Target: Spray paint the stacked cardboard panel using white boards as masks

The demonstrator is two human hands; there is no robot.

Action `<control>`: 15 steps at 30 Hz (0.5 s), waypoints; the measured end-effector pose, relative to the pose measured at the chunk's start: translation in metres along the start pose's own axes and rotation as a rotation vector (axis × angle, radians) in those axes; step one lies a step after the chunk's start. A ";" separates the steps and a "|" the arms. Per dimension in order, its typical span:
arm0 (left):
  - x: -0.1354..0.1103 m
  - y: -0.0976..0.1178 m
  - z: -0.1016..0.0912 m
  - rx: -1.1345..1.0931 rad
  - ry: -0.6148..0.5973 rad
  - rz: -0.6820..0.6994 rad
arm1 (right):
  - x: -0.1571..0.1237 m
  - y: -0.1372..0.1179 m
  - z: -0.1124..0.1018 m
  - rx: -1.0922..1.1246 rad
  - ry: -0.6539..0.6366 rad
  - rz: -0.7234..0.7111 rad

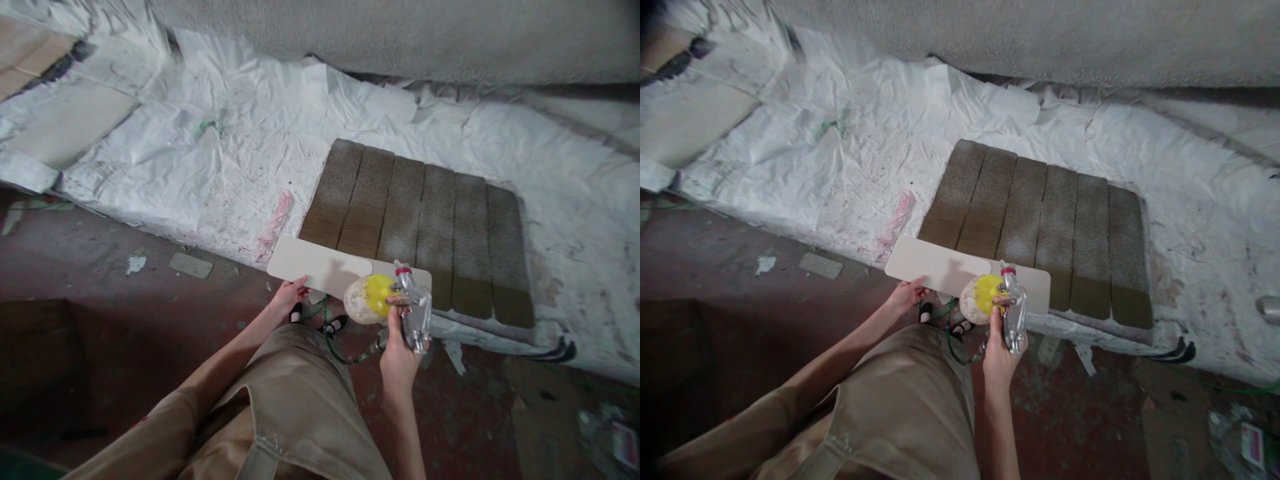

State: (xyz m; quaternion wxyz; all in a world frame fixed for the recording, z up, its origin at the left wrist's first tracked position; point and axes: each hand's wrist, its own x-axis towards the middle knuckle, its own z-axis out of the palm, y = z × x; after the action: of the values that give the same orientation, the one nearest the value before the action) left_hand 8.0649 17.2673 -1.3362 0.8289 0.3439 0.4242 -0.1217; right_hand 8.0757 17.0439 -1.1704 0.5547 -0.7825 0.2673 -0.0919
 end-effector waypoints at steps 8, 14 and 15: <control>-0.003 -0.003 0.008 -0.009 0.037 -0.002 | 0.016 0.000 0.030 0.144 -0.105 -0.062; -0.003 -0.004 0.006 0.001 0.025 -0.006 | 0.018 -0.001 0.032 0.170 -0.136 -0.084; -0.002 -0.004 0.005 0.001 0.020 -0.003 | 0.018 0.000 0.032 0.157 -0.132 -0.078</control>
State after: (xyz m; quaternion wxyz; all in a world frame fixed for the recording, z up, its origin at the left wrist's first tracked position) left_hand 8.0641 17.2608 -1.3346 0.8242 0.3449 0.4329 -0.1198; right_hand 8.1046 17.0609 -1.1847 0.6268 -0.7509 0.1913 -0.0822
